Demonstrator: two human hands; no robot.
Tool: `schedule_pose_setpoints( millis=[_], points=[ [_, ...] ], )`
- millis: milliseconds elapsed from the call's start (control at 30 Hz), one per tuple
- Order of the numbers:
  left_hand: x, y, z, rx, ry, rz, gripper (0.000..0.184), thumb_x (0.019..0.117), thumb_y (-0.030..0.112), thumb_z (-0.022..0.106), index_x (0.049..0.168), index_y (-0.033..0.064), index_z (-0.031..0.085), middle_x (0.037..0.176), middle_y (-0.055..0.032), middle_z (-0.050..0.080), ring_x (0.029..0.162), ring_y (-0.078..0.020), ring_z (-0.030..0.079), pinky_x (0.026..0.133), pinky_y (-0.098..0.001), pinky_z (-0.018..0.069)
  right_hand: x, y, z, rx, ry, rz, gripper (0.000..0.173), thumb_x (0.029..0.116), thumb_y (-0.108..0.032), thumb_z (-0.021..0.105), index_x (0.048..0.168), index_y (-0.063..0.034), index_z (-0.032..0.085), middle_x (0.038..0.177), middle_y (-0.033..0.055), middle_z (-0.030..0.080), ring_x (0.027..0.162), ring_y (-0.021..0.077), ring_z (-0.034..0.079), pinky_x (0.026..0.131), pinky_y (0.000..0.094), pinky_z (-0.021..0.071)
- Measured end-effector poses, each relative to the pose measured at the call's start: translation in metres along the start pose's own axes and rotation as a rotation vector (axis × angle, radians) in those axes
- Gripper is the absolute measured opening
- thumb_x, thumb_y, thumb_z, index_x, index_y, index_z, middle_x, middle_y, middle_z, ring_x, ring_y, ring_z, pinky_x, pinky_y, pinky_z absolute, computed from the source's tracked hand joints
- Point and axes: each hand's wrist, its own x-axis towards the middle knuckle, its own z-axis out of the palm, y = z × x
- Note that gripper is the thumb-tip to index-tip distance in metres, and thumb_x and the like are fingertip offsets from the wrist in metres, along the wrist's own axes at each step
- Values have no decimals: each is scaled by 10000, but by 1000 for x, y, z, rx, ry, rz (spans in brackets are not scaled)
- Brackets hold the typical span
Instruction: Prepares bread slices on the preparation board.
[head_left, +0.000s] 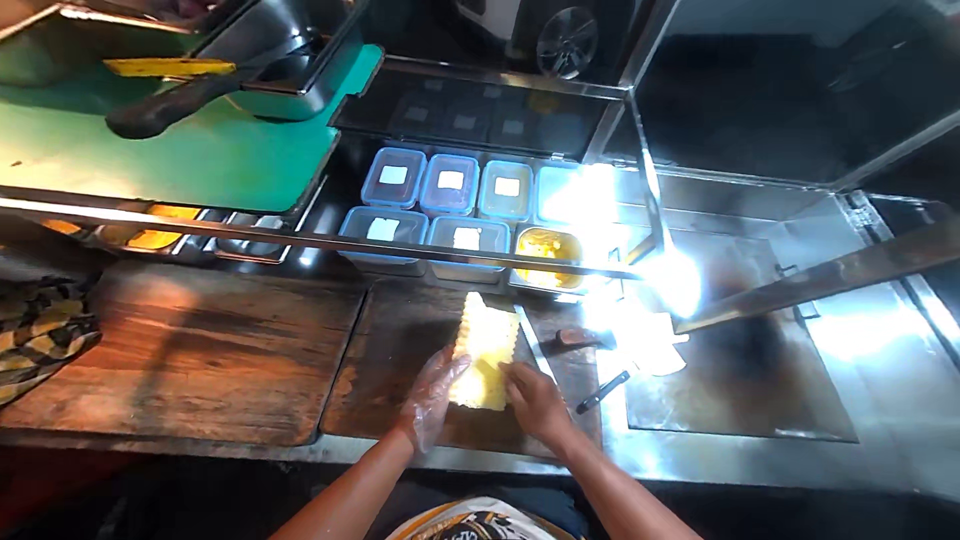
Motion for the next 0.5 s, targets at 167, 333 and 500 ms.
schedule_pose_setpoints(
  millis=[167,333,500],
  points=[
    [-5,-1,6,-5,43,18,465,1028,256,605,1447,71,524,1325,-112,645,1164,-180,654,975,-372,569,41,0,-22,814,77,407,262,1090,-235,508,1233,-58,638,760,52,616,487,72,428,455,231,379],
    [-5,-4,7,42,49,38,464,1042,247,580,1469,81,507,1351,-104,636,1186,-170,646,987,-367,563,32,1,-24,-9,193,190,312,1073,-250,503,1298,-124,679,990,84,730,809,227,707,740,465,604],
    [-5,-2,7,51,37,42,462,1041,250,587,1462,74,513,1336,-104,642,1169,-162,651,977,-352,567,-6,13,-6,-414,221,-62,314,1027,-218,542,1282,-194,724,979,116,707,783,283,710,652,497,596]
  ],
)
